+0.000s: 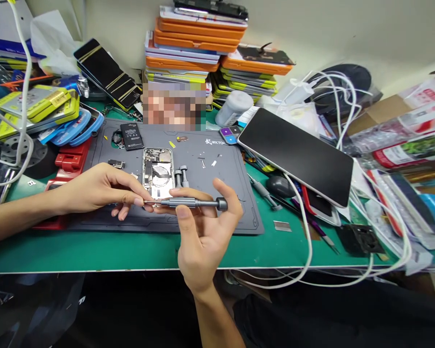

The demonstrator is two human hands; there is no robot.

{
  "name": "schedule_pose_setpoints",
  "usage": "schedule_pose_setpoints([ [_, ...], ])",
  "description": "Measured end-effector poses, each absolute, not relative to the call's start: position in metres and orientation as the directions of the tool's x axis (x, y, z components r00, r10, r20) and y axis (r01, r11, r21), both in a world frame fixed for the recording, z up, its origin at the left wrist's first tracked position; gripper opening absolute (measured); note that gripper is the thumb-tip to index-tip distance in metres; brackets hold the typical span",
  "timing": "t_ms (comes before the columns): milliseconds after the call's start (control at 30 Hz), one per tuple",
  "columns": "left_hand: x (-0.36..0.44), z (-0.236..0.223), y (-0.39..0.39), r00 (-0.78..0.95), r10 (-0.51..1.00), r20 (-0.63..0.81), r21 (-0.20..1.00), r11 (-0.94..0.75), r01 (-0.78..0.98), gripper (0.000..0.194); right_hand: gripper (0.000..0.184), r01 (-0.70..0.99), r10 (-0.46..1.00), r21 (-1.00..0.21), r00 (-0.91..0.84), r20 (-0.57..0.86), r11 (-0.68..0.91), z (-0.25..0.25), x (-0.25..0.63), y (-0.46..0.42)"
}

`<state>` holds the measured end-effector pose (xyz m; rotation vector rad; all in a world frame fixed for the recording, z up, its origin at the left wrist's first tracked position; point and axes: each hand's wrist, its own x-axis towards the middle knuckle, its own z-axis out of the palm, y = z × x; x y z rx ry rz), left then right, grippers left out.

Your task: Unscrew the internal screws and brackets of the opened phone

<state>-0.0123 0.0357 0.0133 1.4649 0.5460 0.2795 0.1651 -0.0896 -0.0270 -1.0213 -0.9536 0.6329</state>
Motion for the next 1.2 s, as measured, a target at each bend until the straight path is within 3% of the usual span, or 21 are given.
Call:
schedule_pose_setpoints([
  [1000,-0.0128,0.018,0.0349,0.866,0.457,-0.204,0.979,0.113,0.17,0.016,0.047,-0.08,0.838,-0.916,0.441,0.321,0.393,-0.0284,0.1715,-0.0875],
  [1200,-0.0118,0.0177,0.0341,0.865,0.455,-0.211,0.977,0.081,0.195,0.032,0.046,-0.062,0.811,-0.898,0.458,0.363,0.436,-0.0298,0.1724,-0.0864],
])
